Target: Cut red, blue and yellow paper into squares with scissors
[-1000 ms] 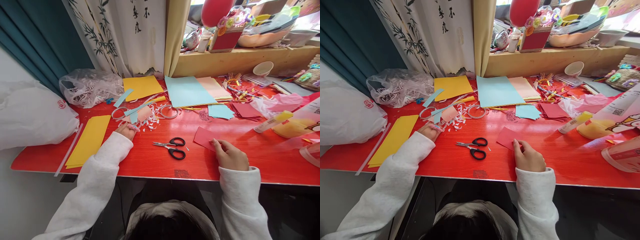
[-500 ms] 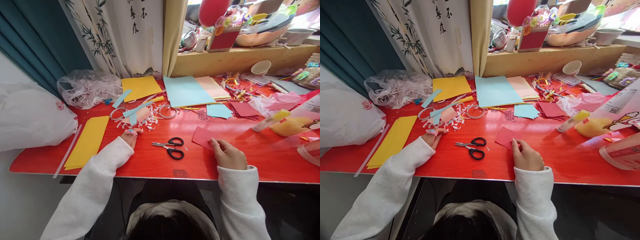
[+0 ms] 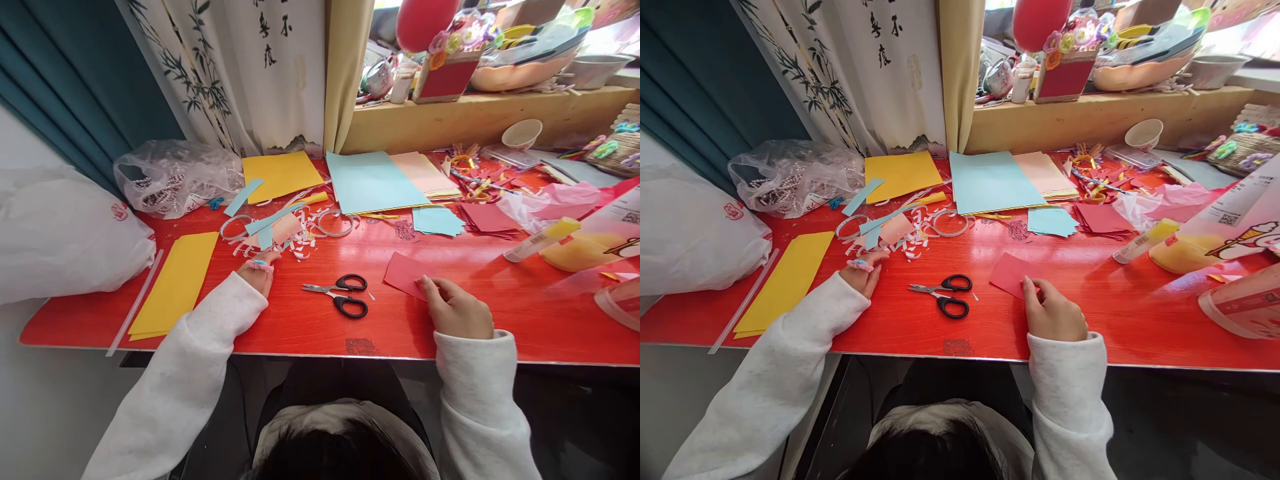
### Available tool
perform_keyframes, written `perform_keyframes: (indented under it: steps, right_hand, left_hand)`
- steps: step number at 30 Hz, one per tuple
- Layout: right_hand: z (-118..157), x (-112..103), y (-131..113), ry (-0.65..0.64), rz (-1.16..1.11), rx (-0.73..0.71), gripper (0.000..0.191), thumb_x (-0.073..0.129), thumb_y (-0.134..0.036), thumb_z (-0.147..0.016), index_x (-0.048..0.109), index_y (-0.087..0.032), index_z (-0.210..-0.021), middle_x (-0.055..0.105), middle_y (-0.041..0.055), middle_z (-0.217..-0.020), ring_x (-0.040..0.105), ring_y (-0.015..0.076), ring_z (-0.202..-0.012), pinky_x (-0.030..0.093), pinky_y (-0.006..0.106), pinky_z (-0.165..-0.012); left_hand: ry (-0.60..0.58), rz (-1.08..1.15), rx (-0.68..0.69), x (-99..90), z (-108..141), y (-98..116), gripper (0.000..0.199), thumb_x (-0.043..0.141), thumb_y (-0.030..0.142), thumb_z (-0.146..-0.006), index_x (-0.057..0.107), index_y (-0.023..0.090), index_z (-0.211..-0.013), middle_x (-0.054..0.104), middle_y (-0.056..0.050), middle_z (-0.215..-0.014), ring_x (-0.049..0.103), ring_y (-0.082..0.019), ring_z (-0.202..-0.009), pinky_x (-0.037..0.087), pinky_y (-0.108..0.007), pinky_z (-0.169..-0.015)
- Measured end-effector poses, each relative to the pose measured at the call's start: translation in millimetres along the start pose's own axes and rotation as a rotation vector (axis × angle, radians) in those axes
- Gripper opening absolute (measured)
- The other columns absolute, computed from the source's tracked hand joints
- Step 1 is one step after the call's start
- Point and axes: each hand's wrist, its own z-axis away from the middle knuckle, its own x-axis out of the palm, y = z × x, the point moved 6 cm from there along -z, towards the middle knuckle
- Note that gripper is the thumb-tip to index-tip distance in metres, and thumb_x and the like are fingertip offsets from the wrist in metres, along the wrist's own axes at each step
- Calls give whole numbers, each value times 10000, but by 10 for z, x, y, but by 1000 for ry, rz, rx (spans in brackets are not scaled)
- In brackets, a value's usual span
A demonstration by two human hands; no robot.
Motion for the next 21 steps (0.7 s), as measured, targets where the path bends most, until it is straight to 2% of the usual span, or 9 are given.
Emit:
perform_keyframes:
  steps: [5, 8, 10, 12, 17, 21]
  right_hand:
    - [2, -8, -9, 11, 0, -2, 361, 429, -496, -815, 672, -262, -944, 584, 35, -627, 495, 185, -614, 298, 270, -544]
    - [3, -7, -14, -4, 11, 3, 368, 419, -504, -818, 670, -268, -945, 584, 34, -625, 495, 185, -625, 299, 266, -549]
    - [4, -7, -15, -10, 11, 5, 369, 416, -508, -817, 668, -269, -941, 578, 30, -614, 492, 181, -625, 303, 264, -552]
    - [4, -7, -10, -7, 5, 7, 365, 419, -507, -815, 669, -268, -933, 571, 24, -603, 487, 177, -618, 306, 262, -553]
    - [2, -4, -8, 25, -10, -24, 358, 436, -492, -812, 679, -256, -926, 587, 32, -618, 477, 171, -587, 295, 265, -543]
    - [-1, 0, -5, 38, -5, -31, 362, 437, -490, -811, 684, -254, -929, 594, 38, -619, 482, 175, -583, 287, 269, -538]
  left_hand:
    - [17, -3, 192, 77, -46, 209, 347, 309, 217, -868, 607, 148, -1032, 626, -102, -1123, 572, -192, -1059, 448, -345, -941]
    - [-58, 46, 325, 229, -137, 379, 381, 299, 166, -854, 585, 124, -1103, 569, -116, -1229, 516, -184, -1153, 411, -327, -996]
    - [-136, 33, 297, 329, -221, 430, 404, 329, 121, -807, 581, 124, -1123, 541, -114, -1268, 481, -190, -1197, 396, -330, -1016]
    - [-176, -8, 211, 372, -292, 426, 419, 366, 101, -765, 586, 111, -1122, 539, -126, -1268, 476, -207, -1203, 399, -341, -1017]
    - [-108, -70, 42, 282, -335, 308, 376, 334, 169, -822, 624, 62, -1035, 556, -183, -1225, 495, -276, -1171, 418, -410, -987]
    - [-65, -92, -8, 243, -332, 201, 400, 304, 197, -852, 563, 53, -1120, 541, -185, -1239, 467, -264, -1196, 421, -408, -976]
